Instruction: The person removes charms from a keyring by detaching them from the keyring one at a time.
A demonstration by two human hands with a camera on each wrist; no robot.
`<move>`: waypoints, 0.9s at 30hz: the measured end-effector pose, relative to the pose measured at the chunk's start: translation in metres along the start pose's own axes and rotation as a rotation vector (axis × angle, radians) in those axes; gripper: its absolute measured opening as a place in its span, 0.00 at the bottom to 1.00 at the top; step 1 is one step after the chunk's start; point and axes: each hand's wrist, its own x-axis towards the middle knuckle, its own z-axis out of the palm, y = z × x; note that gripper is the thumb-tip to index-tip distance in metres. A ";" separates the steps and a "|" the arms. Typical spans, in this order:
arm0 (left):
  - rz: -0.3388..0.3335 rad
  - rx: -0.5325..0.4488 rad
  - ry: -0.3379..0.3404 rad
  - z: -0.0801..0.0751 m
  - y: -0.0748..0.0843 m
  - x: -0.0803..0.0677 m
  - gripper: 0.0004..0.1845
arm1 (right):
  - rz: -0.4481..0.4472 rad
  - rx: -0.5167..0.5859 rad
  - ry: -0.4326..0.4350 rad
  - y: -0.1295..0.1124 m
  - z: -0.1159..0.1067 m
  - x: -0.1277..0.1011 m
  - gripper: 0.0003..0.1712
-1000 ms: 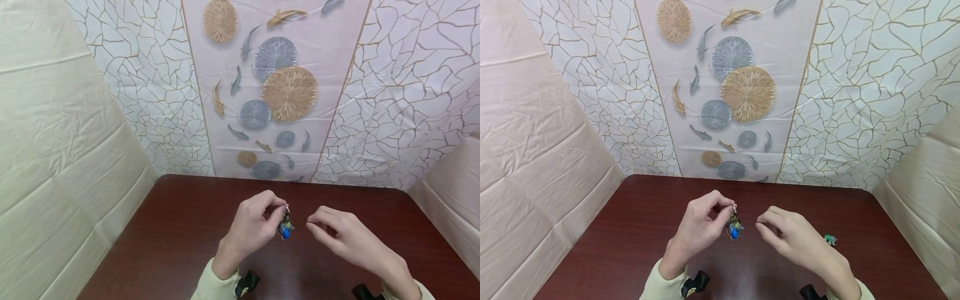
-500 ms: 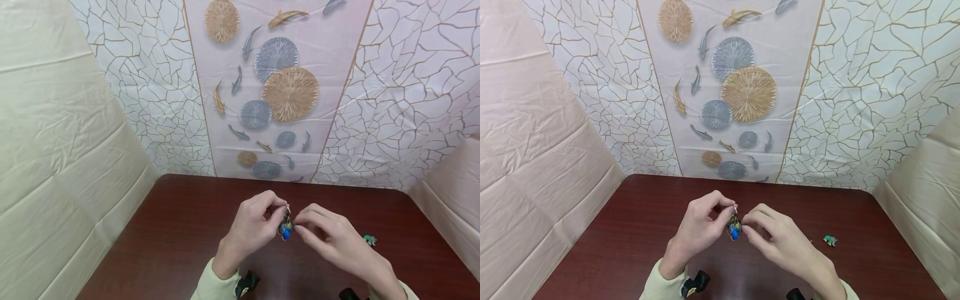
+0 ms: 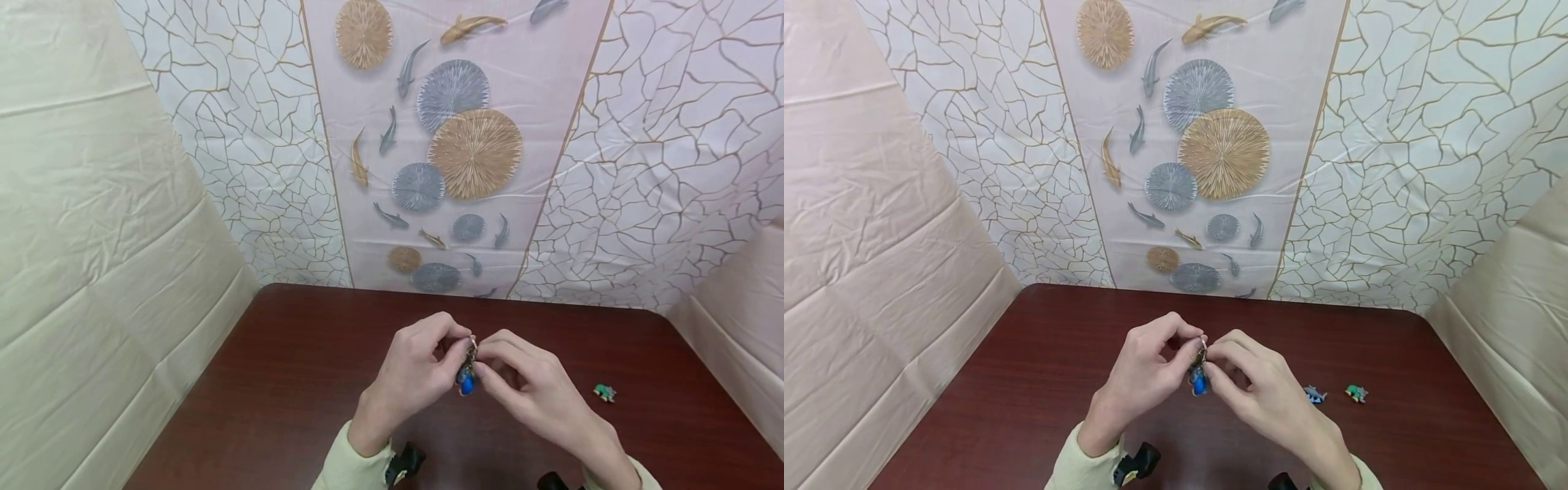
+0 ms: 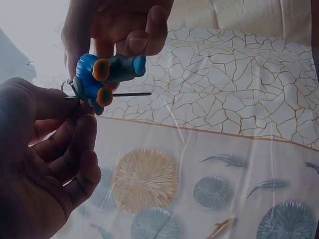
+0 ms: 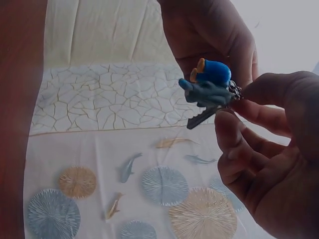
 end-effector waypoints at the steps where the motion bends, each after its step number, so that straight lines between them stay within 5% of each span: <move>1: 0.000 -0.003 -0.001 0.000 0.000 0.000 0.04 | -0.003 0.000 0.013 -0.001 0.001 0.001 0.13; 10: 0.016 0.010 0.001 0.002 0.001 0.000 0.05 | 0.009 0.043 0.045 -0.002 0.001 -0.001 0.20; 20: 0.017 0.008 0.003 0.002 0.001 -0.001 0.05 | 0.174 0.012 -0.042 -0.003 0.002 -0.006 0.15; 27: 0.031 -0.003 -0.021 0.004 0.001 0.000 0.06 | 0.075 -0.026 -0.002 0.001 0.003 -0.006 0.19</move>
